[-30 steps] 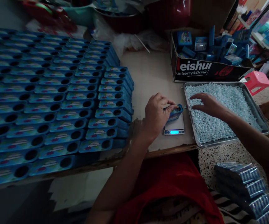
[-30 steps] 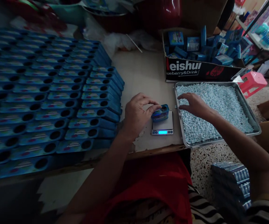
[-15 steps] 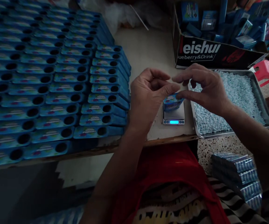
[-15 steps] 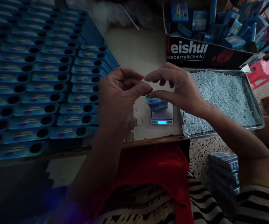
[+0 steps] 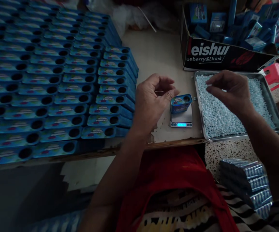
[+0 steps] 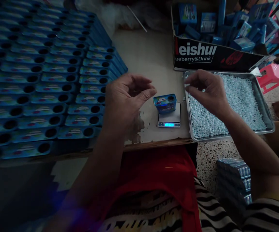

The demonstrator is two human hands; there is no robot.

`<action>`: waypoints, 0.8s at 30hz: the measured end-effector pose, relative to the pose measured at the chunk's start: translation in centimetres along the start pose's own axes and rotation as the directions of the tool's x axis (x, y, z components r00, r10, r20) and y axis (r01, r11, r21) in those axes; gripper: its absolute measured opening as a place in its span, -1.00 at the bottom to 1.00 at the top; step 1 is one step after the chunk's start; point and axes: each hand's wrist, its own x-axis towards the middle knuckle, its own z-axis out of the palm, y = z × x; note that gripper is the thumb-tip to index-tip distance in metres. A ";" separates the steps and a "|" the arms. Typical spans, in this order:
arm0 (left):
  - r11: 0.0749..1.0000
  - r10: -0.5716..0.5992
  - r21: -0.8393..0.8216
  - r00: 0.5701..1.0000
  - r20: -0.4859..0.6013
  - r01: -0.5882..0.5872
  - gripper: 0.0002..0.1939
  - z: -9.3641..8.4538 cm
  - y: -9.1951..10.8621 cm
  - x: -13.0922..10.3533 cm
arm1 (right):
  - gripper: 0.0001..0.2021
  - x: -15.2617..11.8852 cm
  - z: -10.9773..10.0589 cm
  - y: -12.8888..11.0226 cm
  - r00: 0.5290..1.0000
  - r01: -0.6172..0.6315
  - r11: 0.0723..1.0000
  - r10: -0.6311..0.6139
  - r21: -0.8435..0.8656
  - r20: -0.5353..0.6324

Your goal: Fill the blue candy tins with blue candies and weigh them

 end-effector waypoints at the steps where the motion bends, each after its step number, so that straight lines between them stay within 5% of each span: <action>1: 0.998 0.025 0.062 1.000 -0.013 -0.024 -0.73 -0.3 -0.2 0.0 | -0.87 0.2 -0.6 0.7 0.999 -0.035 0.999 0.035 0.013 -0.021; 4: 0.963 0.068 0.261 0.997 0.027 -0.073 -0.71 -0.5 -0.3 0.2 | -0.88 0.8 -2.7 3.3 0.995 -0.095 0.992 0.092 -0.079 -0.039; 6: 0.899 0.055 0.428 0.994 0.091 -0.089 -0.56 0.3 -0.1 0.3 | -0.84 0.9 -4.3 5.3 0.998 -0.066 0.950 0.068 -0.305 -0.004; 9: 0.735 -0.024 0.664 0.974 0.226 -0.136 -0.27 2.5 0.8 0.1 | -0.45 0.4 -6.1 8.7 0.997 0.046 0.738 0.002 -0.673 0.071; 11: 0.642 -0.131 0.736 0.916 0.378 -0.212 -0.33 4.1 1.1 0.1 | -0.31 -0.1 -6.4 11.2 0.997 0.064 0.660 -0.011 -0.749 0.076; 15: 0.583 -0.295 0.752 0.783 0.547 -0.306 -0.66 4.9 0.6 2.9 | -0.41 -0.1 -4.6 15.1 0.987 0.139 0.744 -0.162 -0.654 0.026; 20: 0.584 -0.089 0.740 0.881 0.465 -0.332 -0.46 -0.7 -1.1 14.0 | -0.50 0.9 -2.2 16.2 0.905 0.042 0.888 -0.228 -0.458 -0.358; 24: 0.623 -0.035 0.731 0.924 0.382 -0.278 -0.35 -7.1 -4.4 23.9 | -0.55 1.1 -2.1 16.9 0.843 0.020 0.896 -0.254 -0.444 -0.474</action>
